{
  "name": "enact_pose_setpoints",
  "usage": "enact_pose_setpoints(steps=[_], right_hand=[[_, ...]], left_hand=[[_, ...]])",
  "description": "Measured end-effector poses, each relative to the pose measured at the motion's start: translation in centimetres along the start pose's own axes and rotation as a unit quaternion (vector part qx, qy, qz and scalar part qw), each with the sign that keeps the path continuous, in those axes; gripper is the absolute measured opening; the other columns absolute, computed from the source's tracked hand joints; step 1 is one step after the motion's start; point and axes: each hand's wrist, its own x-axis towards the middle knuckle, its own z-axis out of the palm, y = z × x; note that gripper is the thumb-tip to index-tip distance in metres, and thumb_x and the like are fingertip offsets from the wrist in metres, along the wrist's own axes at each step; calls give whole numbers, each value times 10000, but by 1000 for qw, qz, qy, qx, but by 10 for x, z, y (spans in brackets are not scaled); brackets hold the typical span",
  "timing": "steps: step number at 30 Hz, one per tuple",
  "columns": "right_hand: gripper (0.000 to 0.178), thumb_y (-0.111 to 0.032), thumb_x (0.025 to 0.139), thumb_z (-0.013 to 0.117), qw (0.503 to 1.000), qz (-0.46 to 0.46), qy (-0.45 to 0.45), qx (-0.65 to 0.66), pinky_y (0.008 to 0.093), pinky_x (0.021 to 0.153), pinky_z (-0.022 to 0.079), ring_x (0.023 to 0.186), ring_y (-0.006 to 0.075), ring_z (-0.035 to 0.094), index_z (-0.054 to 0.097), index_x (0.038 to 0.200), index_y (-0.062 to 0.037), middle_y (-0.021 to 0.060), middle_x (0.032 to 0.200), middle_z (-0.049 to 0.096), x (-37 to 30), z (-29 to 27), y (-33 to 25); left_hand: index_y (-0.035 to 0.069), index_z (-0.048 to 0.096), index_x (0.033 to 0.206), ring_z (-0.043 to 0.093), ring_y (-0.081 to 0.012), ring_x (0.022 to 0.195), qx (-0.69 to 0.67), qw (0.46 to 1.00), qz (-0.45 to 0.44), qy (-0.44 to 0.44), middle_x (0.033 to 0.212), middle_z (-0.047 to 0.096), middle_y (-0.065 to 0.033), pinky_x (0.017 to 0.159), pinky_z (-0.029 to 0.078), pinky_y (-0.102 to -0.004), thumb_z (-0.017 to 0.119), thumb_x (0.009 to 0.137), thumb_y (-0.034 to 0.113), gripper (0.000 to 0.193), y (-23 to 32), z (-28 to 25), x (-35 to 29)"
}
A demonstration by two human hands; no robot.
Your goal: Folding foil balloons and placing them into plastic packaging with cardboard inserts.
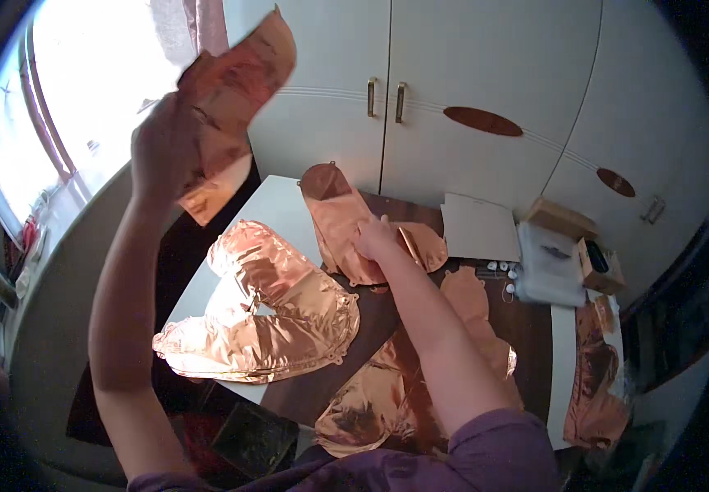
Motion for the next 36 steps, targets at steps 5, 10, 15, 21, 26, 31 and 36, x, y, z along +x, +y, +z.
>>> enact_pose_setpoints(steps=[5,10,15,21,26,31,36], right_hand=[[283,-265,886,595,925,-25,282,254,426,818,495,931,319,620,667,1077,-68,157,1020,635,-29,-23,70],[636,-331,806,710,837,-158,469,233,433,992,391,1132,293,515,491,1339,-64,140,1223,551,-215,-174,96],[664,-304,748,728,947,-218,216,-93,475,970,405,1119,292,568,504,1320,-52,142,1251,584,-355,-214,76],[154,-78,746,652,967,-223,110,-52,351,694,464,727,214,648,681,889,-29,70,840,685,-438,-108,112],[191,-75,780,635,965,-118,231,-32,381,672,471,733,246,650,657,953,2,101,844,677,-483,-75,121],[481,-335,693,799,946,-11,323,13,410,701,471,733,309,631,644,997,5,116,838,659,-506,-74,131],[335,-266,760,728,962,-16,259,-89,407,718,459,785,294,624,635,951,-7,125,904,655,-535,-72,125]], left_hand=[[60,651,997,662,-338,753,-165,985,36,-44,817,664,-147,687,514,-393,630,868,107,139,81,21,-43],[31,634,1001,654,-203,708,-237,932,255,-96,795,648,-38,675,501,-348,636,778,66,226,150,34,-104],[-10,611,1112,626,-166,775,-283,876,377,-105,950,651,-82,771,473,-356,604,759,193,408,227,34,-190],[35,571,1225,582,-265,1120,-377,788,381,-303,1201,598,-135,996,402,-468,623,825,271,468,249,10,-272],[80,617,1108,537,-294,1178,-309,821,208,-432,1202,589,-113,1070,316,-542,783,682,371,542,180,-1,-309],[53,607,1124,515,-317,1199,-355,778,275,-439,1217,578,-130,1068,331,-541,720,771,289,440,200,16,-330],[25,549,1216,459,-355,1249,-341,763,292,-465,1300,516,-172,1067,339,-539,699,779,318,547,225,31,-325]])
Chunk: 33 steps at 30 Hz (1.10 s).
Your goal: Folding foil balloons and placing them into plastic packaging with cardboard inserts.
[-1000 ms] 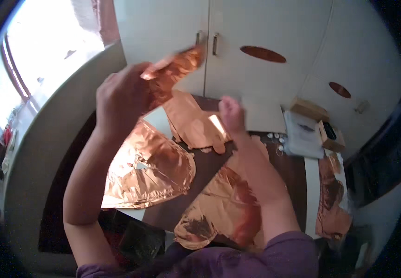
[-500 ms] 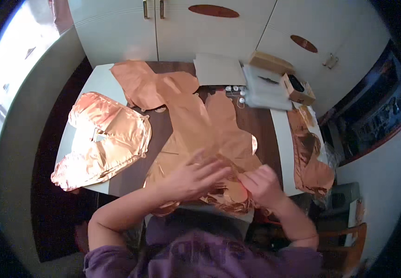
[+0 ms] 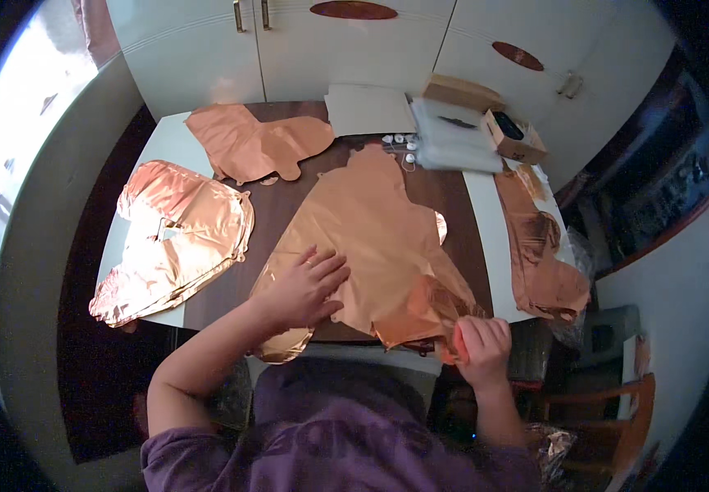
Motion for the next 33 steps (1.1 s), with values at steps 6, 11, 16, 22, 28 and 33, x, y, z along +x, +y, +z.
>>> enact_pose_setpoints(steps=[6,11,16,22,28,33], right_hand=[[207,-133,773,662,998,-26,-51,17,384,729,468,780,262,634,654,933,-2,117,888,663,-9,-3,-24],[240,-102,757,643,992,-114,-39,24,374,746,480,809,252,639,660,965,16,123,926,667,19,14,-21],[242,-104,753,646,993,-102,-53,32,380,748,474,821,252,627,660,969,4,111,928,661,21,26,-34],[254,-102,758,675,995,-59,-80,-2,382,789,456,854,261,605,654,1001,-28,98,980,642,17,12,-55],[203,-196,771,741,913,300,-189,200,397,631,495,682,297,602,661,864,-35,96,766,614,-49,-14,-58],[215,-213,946,607,707,506,-211,447,294,662,500,727,168,634,636,966,-1,68,868,671,-87,36,-68]], left_hand=[[15,566,1198,484,-349,1184,17,1000,-2,-6,1191,546,-172,1057,339,-516,694,779,378,569,34,-5,-23],[18,567,1177,493,-344,1174,-26,998,-42,45,1171,555,-154,1052,338,-520,695,788,299,497,25,-9,-30],[23,569,1150,510,-346,1155,-39,995,-56,67,1140,559,-152,1040,350,-522,690,795,245,436,9,6,-41],[53,566,1157,479,-363,1197,-36,994,-66,80,1203,537,-166,1030,367,-506,697,798,283,445,6,-15,-17],[57,552,1180,466,-372,1231,-52,998,-36,30,1238,524,-169,1057,354,-525,702,800,298,475,5,-1,-24],[56,561,1167,483,-378,1216,-39,998,-34,46,1238,529,-174,1054,361,-523,719,786,288,473,6,1,-27]])
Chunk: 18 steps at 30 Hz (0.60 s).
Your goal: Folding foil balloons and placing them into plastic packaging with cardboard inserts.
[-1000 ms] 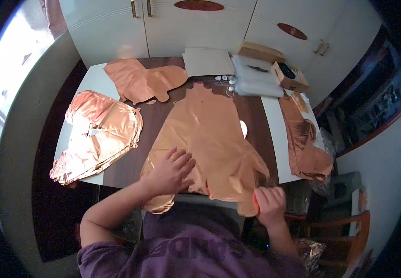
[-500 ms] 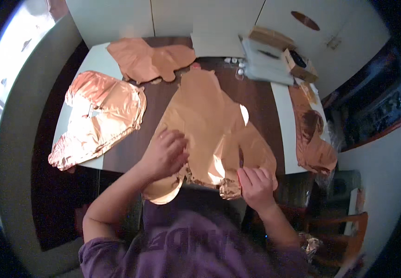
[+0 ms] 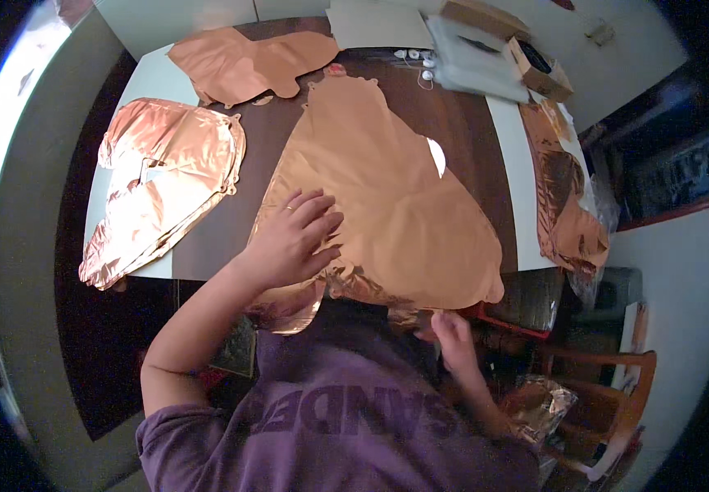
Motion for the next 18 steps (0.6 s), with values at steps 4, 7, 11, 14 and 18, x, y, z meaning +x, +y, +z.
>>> enact_pose_setpoints(steps=[4,7,11,14,18], right_hand=[[300,-217,967,578,926,47,30,374,323,765,515,944,191,634,568,1178,-4,87,1081,638,20,36,-13],[337,-175,955,585,934,-35,120,335,315,802,504,1012,174,608,539,1249,-18,78,1170,604,28,43,-21],[295,-84,924,607,959,-108,120,234,308,917,462,1067,163,564,560,1193,27,71,1160,605,27,32,-48],[285,-91,914,629,966,-161,118,162,303,885,480,1034,156,583,572,1163,36,73,1130,622,30,23,-60],[298,-113,887,677,973,-160,120,112,319,845,500,971,180,614,591,1127,41,78,1072,645,35,13,-58]], left_hand=[[61,570,1160,489,-376,1211,-21,1000,1,2,1231,534,-167,1056,360,-523,724,781,288,469,0,-3,2],[64,572,1159,491,-372,1209,6,1000,-3,-5,1225,538,-161,1059,360,-516,730,774,295,476,1,-2,2],[56,580,1141,494,-368,1203,11,1000,-25,-2,1213,542,-160,1053,370,-498,733,769,289,464,4,-13,12],[43,593,1107,500,-368,1191,-5,1000,-4,14,1189,553,-166,1034,387,-492,727,775,267,422,7,-16,35],[27,612,1054,511,-371,1159,-68,996,43,34,1138,568,-174,1003,405,-482,718,775,221,355,9,6,66]])
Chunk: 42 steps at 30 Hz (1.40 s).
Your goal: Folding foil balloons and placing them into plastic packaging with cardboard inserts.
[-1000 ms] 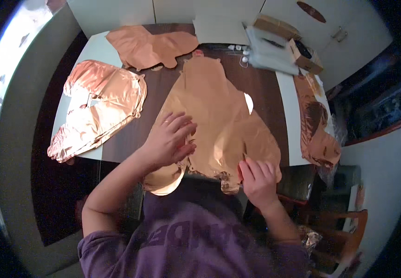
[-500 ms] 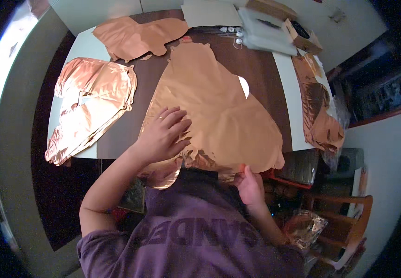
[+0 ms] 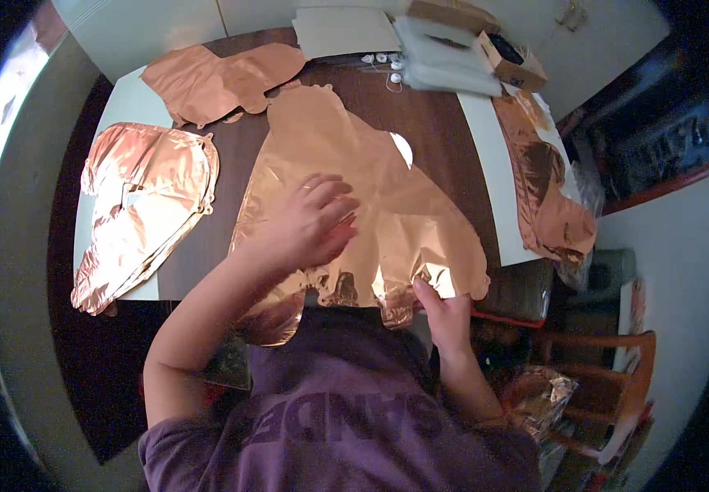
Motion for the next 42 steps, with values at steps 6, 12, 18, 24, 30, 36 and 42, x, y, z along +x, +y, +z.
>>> enact_pose_setpoints(steps=[6,12,18,24,30,36,42], right_hand=[[336,-129,884,685,998,24,44,44,320,846,502,971,213,623,575,1142,56,89,1069,649,5,-4,10],[331,-126,915,648,995,62,70,21,313,844,504,952,210,635,551,1168,63,95,1057,647,6,-6,7],[307,-51,908,634,985,156,49,56,269,746,510,895,163,629,537,1178,58,100,1001,641,6,1,-16],[400,-2,835,703,996,13,90,-18,251,666,528,848,123,630,494,1172,55,77,984,605,2,0,7],[192,-149,937,620,994,65,79,25,219,474,475,582,82,599,613,958,42,38,762,659,9,-5,-15],[173,-124,952,584,995,74,58,12,206,436,470,565,85,603,621,951,45,66,792,678,13,-11,-16],[175,-115,943,594,994,94,57,9,214,434,489,567,100,615,622,956,57,79,806,684,13,-10,-17]], left_hand=[[35,611,1062,516,-371,1147,-36,998,45,-35,1128,565,-176,983,418,-491,730,761,212,369,-18,27,1],[46,594,1130,512,-370,1172,-7,998,45,-42,1175,562,-169,1010,399,-519,744,762,236,440,-7,21,7],[65,594,1167,507,-356,1183,-20,997,40,-66,1201,554,-150,1045,368,-531,713,798,225,419,-9,34,2],[95,590,1214,481,-342,1217,1,996,31,-84,1221,542,-150,1069,315,-573,673,828,232,418,-6,35,2],[146,590,1225,450,-309,1246,33,995,26,-94,1221,532,-119,1076,288,-601,654,842,283,411,-5,34,1],[112,565,1253,448,-354,1272,37,993,20,-109,1274,526,-152,1081,282,-616,672,826,294,476,4,24,6],[109,561,1255,442,-359,1280,50,993,19,-106,1291,523,-148,1093,290,-589,688,813,320,506,3,27,-2]])
